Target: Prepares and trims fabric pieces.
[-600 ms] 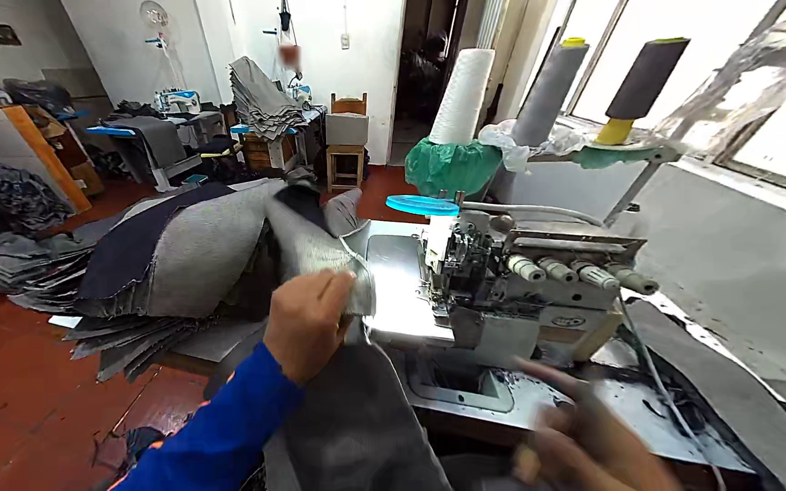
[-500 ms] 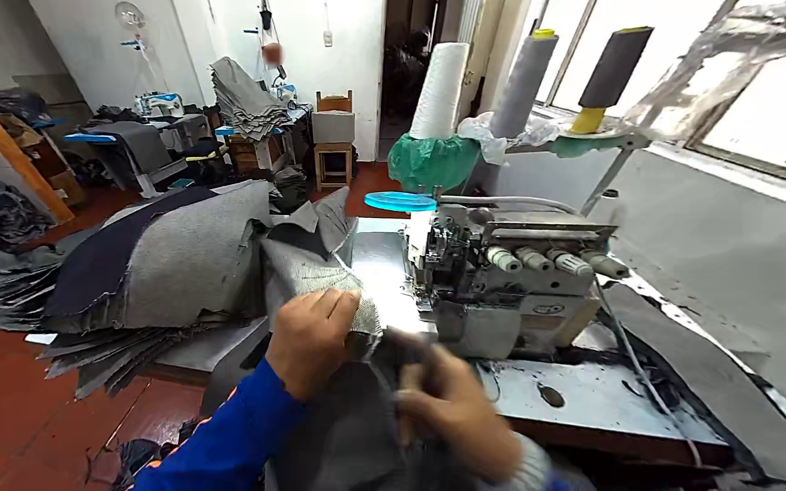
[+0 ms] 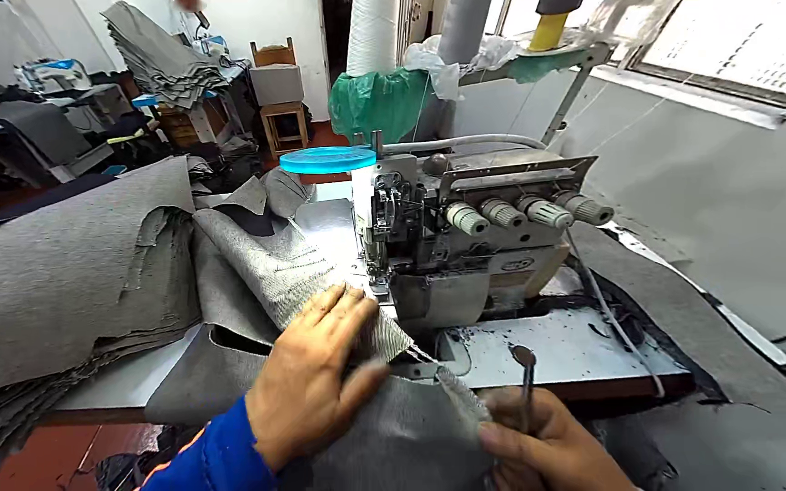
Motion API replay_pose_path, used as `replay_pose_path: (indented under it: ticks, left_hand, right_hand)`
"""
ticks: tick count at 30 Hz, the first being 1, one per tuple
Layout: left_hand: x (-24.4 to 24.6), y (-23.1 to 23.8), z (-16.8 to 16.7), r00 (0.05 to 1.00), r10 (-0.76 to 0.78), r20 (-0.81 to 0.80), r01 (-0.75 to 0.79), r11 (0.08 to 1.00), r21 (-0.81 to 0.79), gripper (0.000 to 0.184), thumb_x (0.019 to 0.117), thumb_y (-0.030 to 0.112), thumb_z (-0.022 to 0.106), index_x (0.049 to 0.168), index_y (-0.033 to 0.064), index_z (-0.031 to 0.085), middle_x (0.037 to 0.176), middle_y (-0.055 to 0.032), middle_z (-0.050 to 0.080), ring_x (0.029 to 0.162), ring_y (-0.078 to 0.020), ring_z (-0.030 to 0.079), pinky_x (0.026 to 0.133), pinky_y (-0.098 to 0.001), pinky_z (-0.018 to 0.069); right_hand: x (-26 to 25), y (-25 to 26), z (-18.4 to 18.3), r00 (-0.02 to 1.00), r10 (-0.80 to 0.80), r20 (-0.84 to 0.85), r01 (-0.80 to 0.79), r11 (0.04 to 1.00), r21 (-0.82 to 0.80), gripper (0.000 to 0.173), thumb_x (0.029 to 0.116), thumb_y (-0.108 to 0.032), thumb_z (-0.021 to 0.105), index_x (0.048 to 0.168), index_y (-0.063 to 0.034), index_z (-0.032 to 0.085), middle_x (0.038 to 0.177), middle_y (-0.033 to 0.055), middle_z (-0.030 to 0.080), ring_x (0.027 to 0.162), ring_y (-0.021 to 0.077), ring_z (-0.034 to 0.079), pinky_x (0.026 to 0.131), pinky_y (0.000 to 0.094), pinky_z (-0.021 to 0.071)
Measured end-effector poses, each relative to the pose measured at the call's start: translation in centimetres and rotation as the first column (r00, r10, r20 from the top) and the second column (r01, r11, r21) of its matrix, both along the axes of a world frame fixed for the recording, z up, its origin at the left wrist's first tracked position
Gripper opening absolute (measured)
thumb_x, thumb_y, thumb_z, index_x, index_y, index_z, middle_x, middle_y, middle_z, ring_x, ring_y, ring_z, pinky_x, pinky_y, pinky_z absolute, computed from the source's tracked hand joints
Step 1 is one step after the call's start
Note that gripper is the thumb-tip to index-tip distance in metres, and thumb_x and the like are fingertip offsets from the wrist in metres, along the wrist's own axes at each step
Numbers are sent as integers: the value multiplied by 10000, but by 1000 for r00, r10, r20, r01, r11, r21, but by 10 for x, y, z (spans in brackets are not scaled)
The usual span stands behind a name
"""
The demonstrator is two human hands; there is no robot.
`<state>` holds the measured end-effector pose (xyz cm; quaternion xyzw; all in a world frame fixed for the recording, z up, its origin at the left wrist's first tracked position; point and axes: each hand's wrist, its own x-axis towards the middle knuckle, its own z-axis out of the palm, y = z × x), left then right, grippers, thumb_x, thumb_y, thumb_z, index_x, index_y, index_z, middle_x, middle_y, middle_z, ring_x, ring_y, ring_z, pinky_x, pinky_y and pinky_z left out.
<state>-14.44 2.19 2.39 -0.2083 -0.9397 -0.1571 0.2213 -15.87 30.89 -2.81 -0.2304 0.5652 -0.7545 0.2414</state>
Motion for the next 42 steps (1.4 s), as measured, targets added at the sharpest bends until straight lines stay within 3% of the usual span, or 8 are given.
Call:
replay_pose_path:
  ticks: [8, 21, 26, 29, 32, 35, 38, 42]
  left_hand:
    - [-62, -24, 20, 986, -31, 164, 11, 993, 121, 329, 958, 125, 551, 1269, 43, 620, 1174, -87, 731, 1056, -217, 722, 883, -481, 590]
    - [-114, -41, 30, 959, -56, 277, 37, 997, 75, 216, 1001, 30, 484, 1181, 20, 605, 976, -147, 730, 897, -302, 718, 806, -546, 563]
    - [-77, -29, 29, 992, 122, -42, -116, 985, 124, 205, 997, 80, 581, 1140, 12, 710, 1093, -155, 736, 1028, -314, 715, 929, -532, 564]
    - [-6, 11, 22, 966, 137, -220, -95, 977, 190, 334, 908, 244, 714, 1177, 45, 706, 1137, -103, 715, 1109, -282, 661, 956, -490, 546]
    - [46, 35, -2, 998, 0, 64, -19, 957, 291, 638, 870, 400, 790, 1400, 103, 592, 1123, -40, 732, 1022, -183, 700, 895, -425, 584]
    - [74, 14, 4, 954, -173, 244, -15, 788, 615, 101, 915, 146, 726, 1013, 123, 742, 865, 76, 738, 795, 14, 692, 738, -212, 599]
    - [96, -25, 35, 962, -89, 256, -118, 713, 691, 87, 943, 119, 691, 919, 191, 733, 785, 123, 734, 673, 42, 674, 624, -165, 592]
    - [90, -50, 28, 914, 406, 22, -391, 862, 322, 364, 913, 166, 753, 1229, 7, 664, 1178, -157, 701, 1087, -267, 686, 938, -534, 555]
  right_hand:
    - [-25, -35, 3, 982, -155, -110, 155, 988, -14, 92, 927, -253, 743, 874, -215, 679, 567, -143, 546, 425, -24, 492, 397, 196, 457]
    - [-49, -41, 0, 933, -357, -48, 360, 923, 137, 92, 948, -135, 654, 870, -118, 608, 504, -101, 444, 381, 43, 457, 392, 255, 463]
    - [-55, -33, -2, 930, -365, -32, 364, 907, 211, 101, 961, -107, 646, 878, -95, 590, 512, -89, 443, 387, 46, 448, 404, 247, 460]
    - [-41, -22, 3, 966, -257, -41, 260, 940, 222, 111, 956, -158, 666, 865, -119, 617, 532, -107, 473, 415, 18, 461, 429, 220, 463]
    - [-17, -23, 31, 986, -11, -169, 47, 976, 214, 78, 958, -155, 658, 883, -157, 677, 563, -140, 520, 463, -48, 482, 465, 152, 450]
    - [-7, -27, 62, 945, 179, -274, -80, 938, 337, 78, 869, -131, 768, 941, -111, 746, 540, -118, 530, 439, -54, 458, 417, 127, 403]
    - [-7, -23, 57, 898, 314, -307, -74, 797, 599, 109, 829, -154, 818, 813, -93, 729, 536, -68, 529, 454, -8, 441, 441, 189, 369]
    - [6, -41, 29, 912, 358, -202, -281, 902, 329, 223, 922, -180, 689, 701, -169, 660, 527, -135, 518, 450, -82, 438, 420, 122, 363]
